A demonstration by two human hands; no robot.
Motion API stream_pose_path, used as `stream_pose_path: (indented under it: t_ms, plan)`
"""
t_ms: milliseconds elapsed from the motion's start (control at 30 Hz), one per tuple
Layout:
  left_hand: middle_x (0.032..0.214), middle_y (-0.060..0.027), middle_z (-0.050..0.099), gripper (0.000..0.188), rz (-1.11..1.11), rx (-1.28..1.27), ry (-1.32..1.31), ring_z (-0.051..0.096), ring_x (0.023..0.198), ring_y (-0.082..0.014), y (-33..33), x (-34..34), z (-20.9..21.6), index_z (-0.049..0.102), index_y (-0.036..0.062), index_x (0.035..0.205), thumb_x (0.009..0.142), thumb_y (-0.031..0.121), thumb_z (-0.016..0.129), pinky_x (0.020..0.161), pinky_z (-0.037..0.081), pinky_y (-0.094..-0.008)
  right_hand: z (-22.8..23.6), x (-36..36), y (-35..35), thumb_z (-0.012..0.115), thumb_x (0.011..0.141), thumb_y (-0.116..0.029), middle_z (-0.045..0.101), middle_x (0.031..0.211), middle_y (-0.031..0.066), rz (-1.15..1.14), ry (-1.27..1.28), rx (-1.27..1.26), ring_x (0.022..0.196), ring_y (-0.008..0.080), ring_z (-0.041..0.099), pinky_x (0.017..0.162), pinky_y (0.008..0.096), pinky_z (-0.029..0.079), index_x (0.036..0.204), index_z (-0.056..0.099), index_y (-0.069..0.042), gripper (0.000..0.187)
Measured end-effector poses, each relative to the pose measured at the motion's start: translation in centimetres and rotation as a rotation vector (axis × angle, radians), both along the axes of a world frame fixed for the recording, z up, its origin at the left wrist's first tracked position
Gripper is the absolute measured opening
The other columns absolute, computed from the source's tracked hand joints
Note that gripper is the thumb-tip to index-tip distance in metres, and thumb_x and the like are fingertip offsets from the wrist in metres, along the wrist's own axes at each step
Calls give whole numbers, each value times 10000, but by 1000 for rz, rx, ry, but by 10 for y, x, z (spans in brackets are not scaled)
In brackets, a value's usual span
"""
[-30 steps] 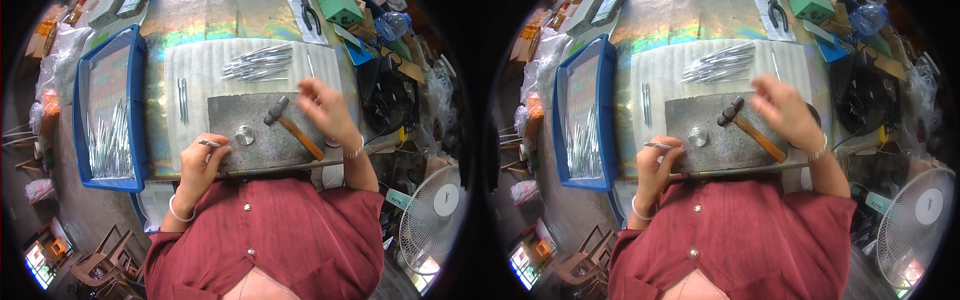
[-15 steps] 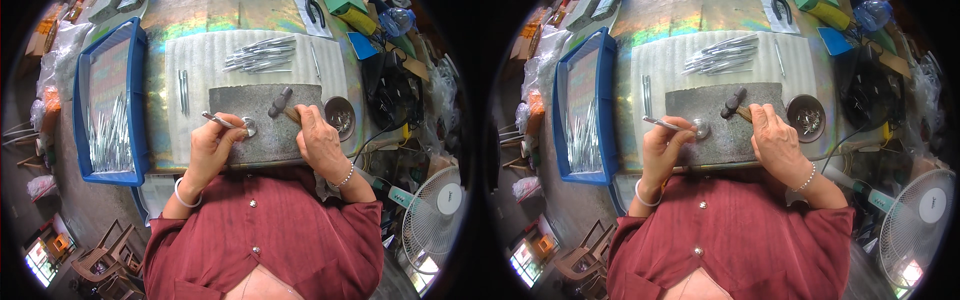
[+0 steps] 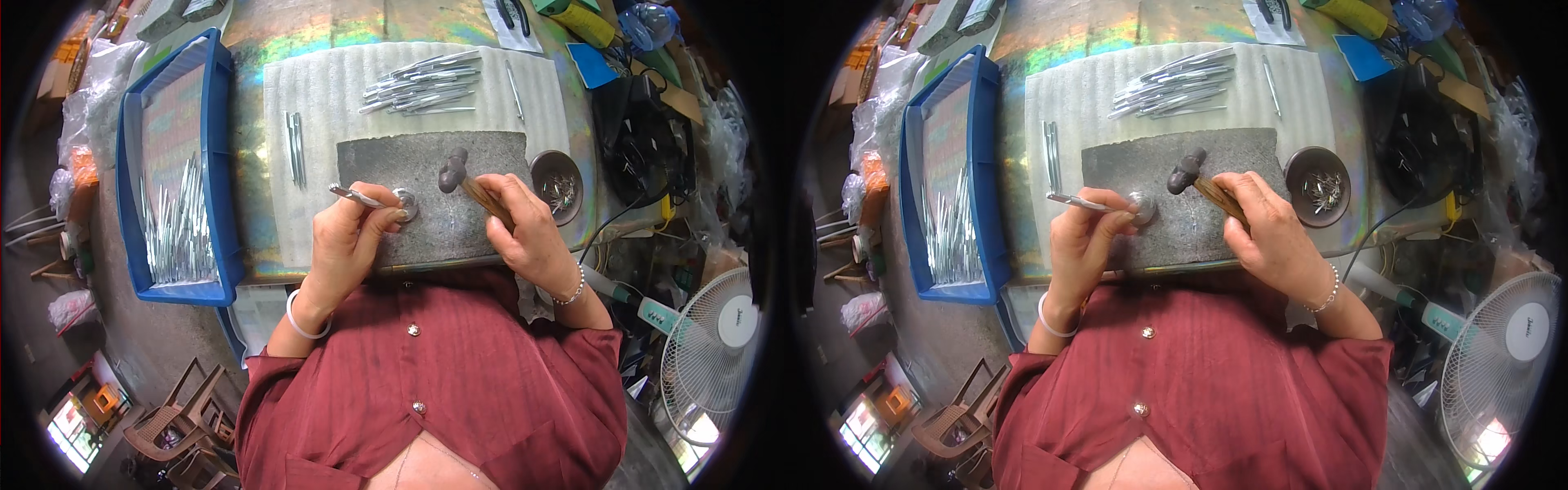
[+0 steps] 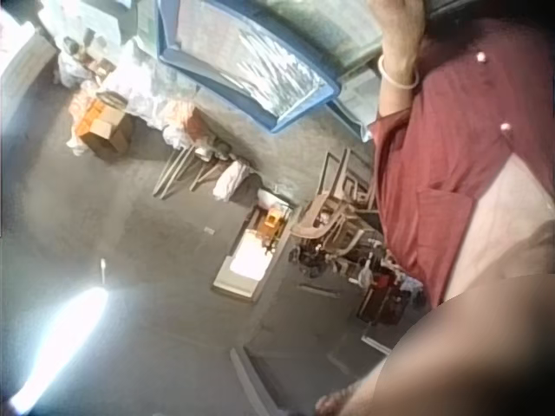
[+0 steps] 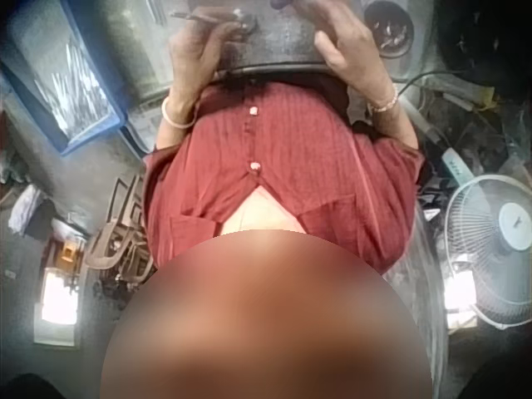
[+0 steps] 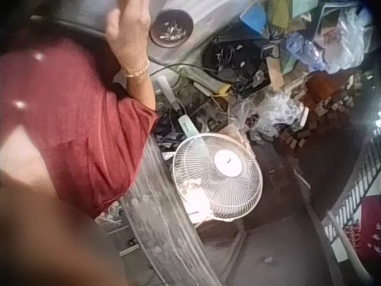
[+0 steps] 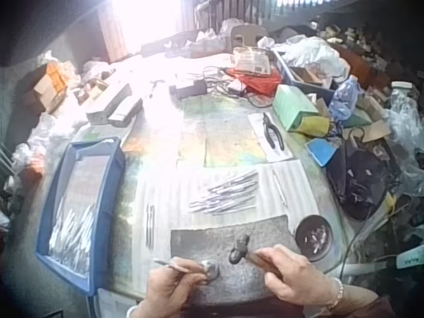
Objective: Stamping and inspecting small metal components using a hammer and a punch tool on a stone block.
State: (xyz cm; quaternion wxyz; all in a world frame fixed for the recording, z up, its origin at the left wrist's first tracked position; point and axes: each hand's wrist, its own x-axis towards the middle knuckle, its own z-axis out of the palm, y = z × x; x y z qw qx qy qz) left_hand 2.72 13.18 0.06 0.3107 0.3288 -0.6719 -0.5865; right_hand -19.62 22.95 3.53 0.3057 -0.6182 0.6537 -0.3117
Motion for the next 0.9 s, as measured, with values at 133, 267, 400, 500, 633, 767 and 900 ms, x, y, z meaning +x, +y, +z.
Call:
stream_pose_path:
  t_ms: [133, 267, 400, 500, 633, 767, 900]
  plan:
    - [864, -78, 651, 88, -5, -22, -14, 625, 697, -119, 0, -2, 0, 575, -20, 968, 881, -23, 588, 626, 508, -220, 3, 2, 1, 502, 771, 14, 566, 1017, 180, -15, -81, 9, 922, 306, 599, 830, 352, 469, 1158, 495, 29, 387]
    - [797, -63, 615, 52, 35, -5, -17, 623, 657, -113, 1, -4, 0, 573, -22, 910, 871, -55, 578, 595, 505, -225, 4, 3, 5, 518, 778, 7, 580, 962, 145, -84, -275, 95, 874, 231, 613, 798, 327, 477, 1172, 491, 31, 396]
    - [795, -61, 613, 48, 54, -23, -20, 622, 651, -112, 1, -5, 1, 572, -22, 908, 871, -52, 581, 594, 504, -225, 9, 5, 8, 517, 841, -4, 585, 933, 108, -122, -416, 119, 841, 160, 603, 751, 288, 481, 1183, 487, 29, 345]
    - [796, -59, 614, 44, 51, -56, -10, 623, 655, -109, 2, -4, -2, 574, -24, 904, 869, -48, 586, 592, 502, -224, 21, 7, 8, 498, 904, -22, 590, 936, 83, -158, -555, 247, 830, 117, 591, 724, 253, 480, 1212, 478, 26, 312]
    - [807, -61, 615, 42, 37, 5, 8, 621, 658, -110, 1, -3, 1, 576, -28, 898, 867, -56, 583, 591, 500, -223, 22, 10, 11, 489, 935, -39, 591, 986, 83, -109, -669, 195, 851, 108, 595, 739, 239, 485, 1251, 464, 21, 322]
    - [811, -60, 615, 47, 45, 16, 28, 619, 655, -110, 3, -4, 1, 583, -28, 891, 864, -66, 578, 593, 500, -222, 21, 13, 9, 492, 930, -33, 580, 1043, 98, -92, -652, 147, 892, 122, 598, 771, 252, 491, 1262, 456, 28, 339]
    - [815, -71, 617, 50, 61, -3, 39, 623, 655, -116, 4, -5, -3, 589, -21, 886, 860, -64, 587, 578, 493, -226, 12, 13, 8, 510, 916, -13, 582, 1053, 102, -118, -666, 132, 898, 121, 594, 780, 257, 491, 1260, 455, 32, 351]
